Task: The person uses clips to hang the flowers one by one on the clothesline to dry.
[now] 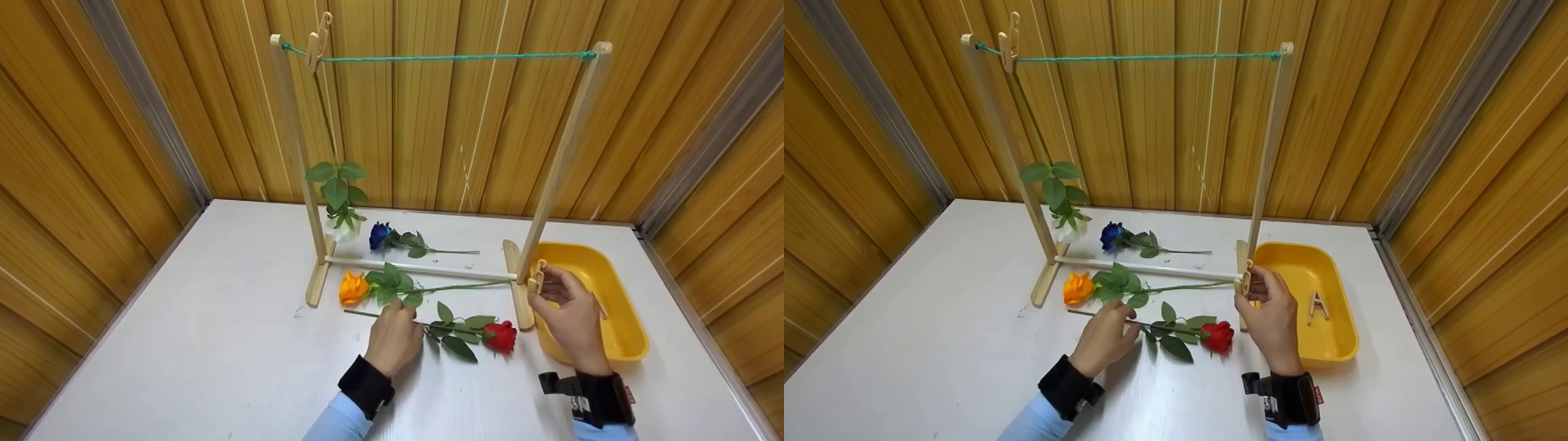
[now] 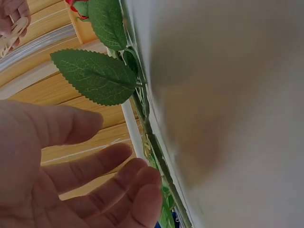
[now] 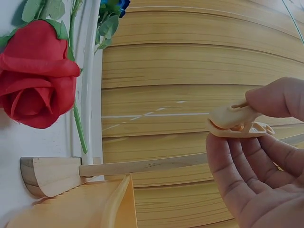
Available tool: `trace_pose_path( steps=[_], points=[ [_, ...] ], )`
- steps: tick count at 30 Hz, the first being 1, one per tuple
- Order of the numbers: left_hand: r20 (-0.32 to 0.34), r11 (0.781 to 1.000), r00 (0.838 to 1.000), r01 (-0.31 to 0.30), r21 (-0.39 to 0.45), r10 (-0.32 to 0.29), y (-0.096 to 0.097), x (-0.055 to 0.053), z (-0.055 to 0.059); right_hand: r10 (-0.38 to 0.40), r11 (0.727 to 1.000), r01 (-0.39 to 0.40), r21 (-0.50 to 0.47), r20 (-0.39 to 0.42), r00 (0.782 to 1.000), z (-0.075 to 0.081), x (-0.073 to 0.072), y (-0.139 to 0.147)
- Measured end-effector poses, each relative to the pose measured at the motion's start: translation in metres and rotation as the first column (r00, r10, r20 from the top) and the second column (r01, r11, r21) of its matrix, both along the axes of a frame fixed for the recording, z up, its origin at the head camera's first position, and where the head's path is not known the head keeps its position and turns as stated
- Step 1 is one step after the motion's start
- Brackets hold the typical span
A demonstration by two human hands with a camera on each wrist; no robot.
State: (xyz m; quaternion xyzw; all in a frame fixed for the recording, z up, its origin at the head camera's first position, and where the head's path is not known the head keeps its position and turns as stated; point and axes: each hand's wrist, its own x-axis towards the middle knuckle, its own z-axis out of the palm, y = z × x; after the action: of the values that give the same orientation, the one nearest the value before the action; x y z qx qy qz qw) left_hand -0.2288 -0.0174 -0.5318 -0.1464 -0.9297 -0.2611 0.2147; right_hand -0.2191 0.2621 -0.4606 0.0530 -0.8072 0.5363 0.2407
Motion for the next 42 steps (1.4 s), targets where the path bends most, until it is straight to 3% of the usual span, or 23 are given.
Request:
trace_pose_path(
  steps=[5,9,20,25,33,39,42],
  points=[
    [-0.016,0.989,1.0,0.004,-0.151,-0.006,0.001,0.001,0.001,-0.006,1.0,0.006,0.011,0.012,1.0,0.001,0.0,0.0],
    [0.008,0.98,1.0,0.019,-0.198,-0.018,0.002,0.0,0.004,-0.003,1.0,0.003,0.013,0.009,1.0,0.001,0.0,0.0],
    [0.04,0.977,0.998,0.049,-0.208,-0.041,0.007,0.004,0.009,-0.005,1.0,0.005,0.017,0.006,1.0,0.002,0.002,0.001],
    [0.079,0.977,0.994,0.091,-0.195,-0.077,0.005,0.003,0.009,-0.004,1.0,0.004,0.029,0.002,1.0,0.001,0.002,0.001],
    [0.083,0.965,0.984,0.174,-0.195,-0.161,0.001,0.002,0.011,0.013,1.0,-0.013,0.019,-0.005,1.0,0.0,0.001,0.0],
    [0.168,0.96,0.966,0.223,-0.17,-0.195,-0.001,0.002,0.017,0.04,0.999,-0.04,0.011,0.029,0.999,0.0,0.001,-0.003],
    [0.196,0.968,0.965,0.205,-0.145,-0.175,-0.004,0.001,0.019,0.042,0.999,-0.043,0.01,0.05,0.998,0.0,0.002,-0.004]
  ],
)
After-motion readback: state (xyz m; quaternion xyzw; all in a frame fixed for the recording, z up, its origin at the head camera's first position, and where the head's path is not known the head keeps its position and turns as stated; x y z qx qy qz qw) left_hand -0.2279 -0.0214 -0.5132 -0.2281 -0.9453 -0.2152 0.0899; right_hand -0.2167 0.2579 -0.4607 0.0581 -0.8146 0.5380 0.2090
